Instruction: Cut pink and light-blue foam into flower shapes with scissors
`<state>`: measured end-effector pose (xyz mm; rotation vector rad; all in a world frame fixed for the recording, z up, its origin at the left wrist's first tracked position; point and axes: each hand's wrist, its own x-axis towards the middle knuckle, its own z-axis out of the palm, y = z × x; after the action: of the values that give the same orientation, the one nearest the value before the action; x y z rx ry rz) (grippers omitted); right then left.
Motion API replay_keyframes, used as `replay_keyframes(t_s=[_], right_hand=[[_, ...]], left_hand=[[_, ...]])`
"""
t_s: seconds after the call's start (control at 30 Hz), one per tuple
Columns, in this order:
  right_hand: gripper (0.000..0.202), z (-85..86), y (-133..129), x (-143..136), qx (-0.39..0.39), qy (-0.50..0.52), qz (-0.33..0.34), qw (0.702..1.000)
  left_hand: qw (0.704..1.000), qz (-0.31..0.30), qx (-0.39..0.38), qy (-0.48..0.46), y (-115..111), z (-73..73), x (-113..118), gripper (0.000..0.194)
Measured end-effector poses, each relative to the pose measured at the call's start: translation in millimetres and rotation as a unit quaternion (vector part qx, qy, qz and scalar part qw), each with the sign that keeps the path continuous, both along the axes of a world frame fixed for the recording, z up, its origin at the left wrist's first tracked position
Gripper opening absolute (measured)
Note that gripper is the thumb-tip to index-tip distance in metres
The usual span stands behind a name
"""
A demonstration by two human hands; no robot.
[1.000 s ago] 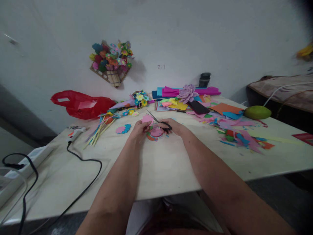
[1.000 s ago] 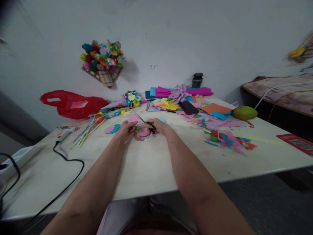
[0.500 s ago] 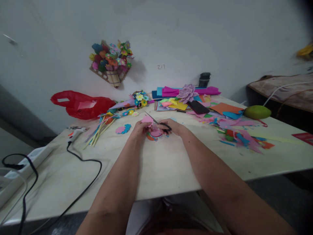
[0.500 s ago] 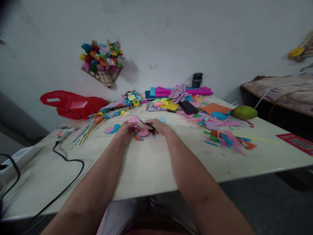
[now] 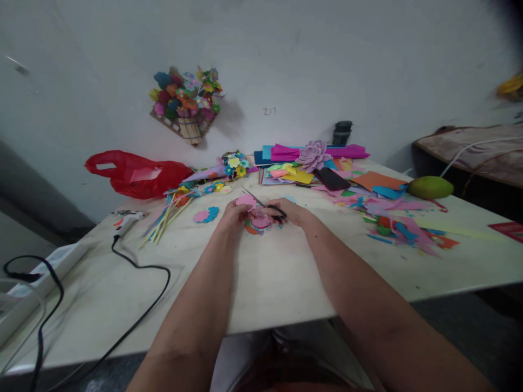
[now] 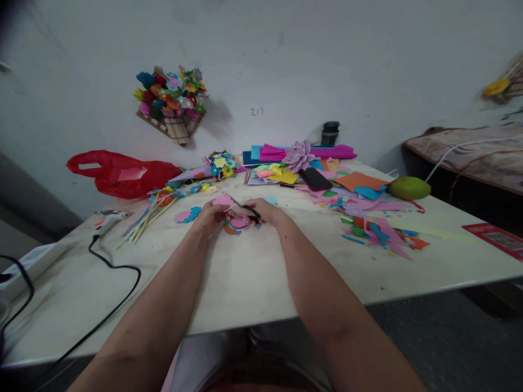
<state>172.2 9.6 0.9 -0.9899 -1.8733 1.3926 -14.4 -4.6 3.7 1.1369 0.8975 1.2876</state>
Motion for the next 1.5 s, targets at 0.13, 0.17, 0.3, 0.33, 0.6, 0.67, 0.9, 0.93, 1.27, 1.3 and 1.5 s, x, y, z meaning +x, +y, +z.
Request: replay_keyframes(t_s=[0.13, 0.17, 0.3, 0.33, 0.6, 0.67, 0.9, 0.93, 1.27, 1.3, 1.5], right_hand=[[0.026, 2.9, -2.6, -0.3, -0.011, 0.004, -0.003, 1.000], [0.026, 3.5, -3.2, -0.3, -0.012, 0.004, -0.002, 1.000], [0.028, 4.7, -4.8, 0.4, -0.011, 0.002, 0.003, 1.000], [0.028, 4.8, -5.0, 0.7, -0.009, 0.004, 0.003, 1.000], [0.029, 5.7, -6.3, 1.3, -0.001, 0.008, 0.014, 1.000], [0.028, 6.5, -6.9, 0.9, -0.001, 0.009, 0.011, 1.000], [0.030, -0.3, -0.3, -0.5, 0.013, -0.006, 0.013, 1.000], [0.030, -1.7, 0.9, -0.7, 0.016, -0.010, 0.012, 1.000], [0.028, 0.0, -1.0, -2.1, 0.014, -0.002, 0.006, 1.000], [0.028, 0.2, -1.1, -2.3, 0.014, -0.005, 0.004, 1.000], [0.028, 0.6, -0.9, -2.4, 0.017, -0.013, 0.000, 1.000]], left_hand=[[1.000, 0.003, -0.005, 0.008, 1.4, -1.5, -1.3, 0.021], [1.000, 0.005, -0.007, 0.009, 1.6, -1.7, -1.3, 0.022], [1.000, 0.003, 0.001, 0.010, 1.7, -2.2, -1.6, 0.026], [1.000, 0.000, 0.003, 0.011, 1.7, -2.4, -1.8, 0.026], [1.000, 0.011, -0.012, 0.007, 1.7, -1.9, -1.7, 0.036], [1.000, 0.020, -0.009, -0.009, 1.7, -1.7, -0.7, 0.036], [0.999, 0.031, -0.008, -0.034, 2.2, -2.0, 1.3, 0.032], [0.999, 0.035, -0.010, -0.037, 2.5, -2.1, 1.4, 0.032], [0.998, 0.046, -0.010, -0.050, 4.8, -4.6, 1.8, 0.033], [0.998, 0.045, -0.008, -0.048, 4.9, -4.9, 1.7, 0.032], [0.998, 0.047, 0.004, -0.049, 6.0, -5.9, 1.3, 0.030]])
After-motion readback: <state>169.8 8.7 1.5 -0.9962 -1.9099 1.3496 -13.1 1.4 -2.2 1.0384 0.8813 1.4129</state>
